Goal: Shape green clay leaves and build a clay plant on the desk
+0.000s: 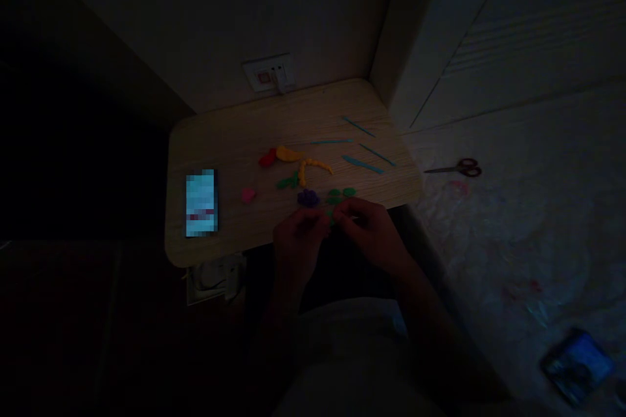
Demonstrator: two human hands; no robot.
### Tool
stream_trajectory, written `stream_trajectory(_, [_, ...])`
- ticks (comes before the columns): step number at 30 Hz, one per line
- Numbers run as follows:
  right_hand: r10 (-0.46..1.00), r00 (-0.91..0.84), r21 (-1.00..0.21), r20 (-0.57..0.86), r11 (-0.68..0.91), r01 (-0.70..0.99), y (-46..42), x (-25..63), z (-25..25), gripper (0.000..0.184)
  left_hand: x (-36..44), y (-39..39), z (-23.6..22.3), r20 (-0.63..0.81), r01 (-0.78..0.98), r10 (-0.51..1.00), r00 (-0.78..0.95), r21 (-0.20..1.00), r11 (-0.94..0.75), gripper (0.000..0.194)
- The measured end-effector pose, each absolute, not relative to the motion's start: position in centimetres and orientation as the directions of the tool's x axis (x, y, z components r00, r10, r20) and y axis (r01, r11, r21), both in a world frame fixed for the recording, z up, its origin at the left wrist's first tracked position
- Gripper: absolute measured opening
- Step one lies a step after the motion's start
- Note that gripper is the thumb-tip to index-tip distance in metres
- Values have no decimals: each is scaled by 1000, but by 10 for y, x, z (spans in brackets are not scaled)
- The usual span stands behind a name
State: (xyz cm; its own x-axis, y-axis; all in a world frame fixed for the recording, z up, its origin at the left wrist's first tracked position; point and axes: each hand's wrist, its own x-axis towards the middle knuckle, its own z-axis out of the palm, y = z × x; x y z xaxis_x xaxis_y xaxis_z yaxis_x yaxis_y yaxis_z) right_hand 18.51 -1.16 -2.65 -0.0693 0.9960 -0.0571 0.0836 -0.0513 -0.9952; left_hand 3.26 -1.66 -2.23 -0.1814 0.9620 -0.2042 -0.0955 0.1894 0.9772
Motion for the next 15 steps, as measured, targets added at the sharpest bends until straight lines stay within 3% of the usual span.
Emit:
stream_trajectory(7, [997, -73, -994, -22, -15, 105, -12, 183, -25, 16, 29, -17, -24, -186, -110, 964, -190, 980, 167, 14])
stream_trajectory(15, [995, -24, -995, -97, -97, 17, -9, 185, -28, 17, 32, -17, -26, -174, -188, 981, -86, 970, 156, 26])
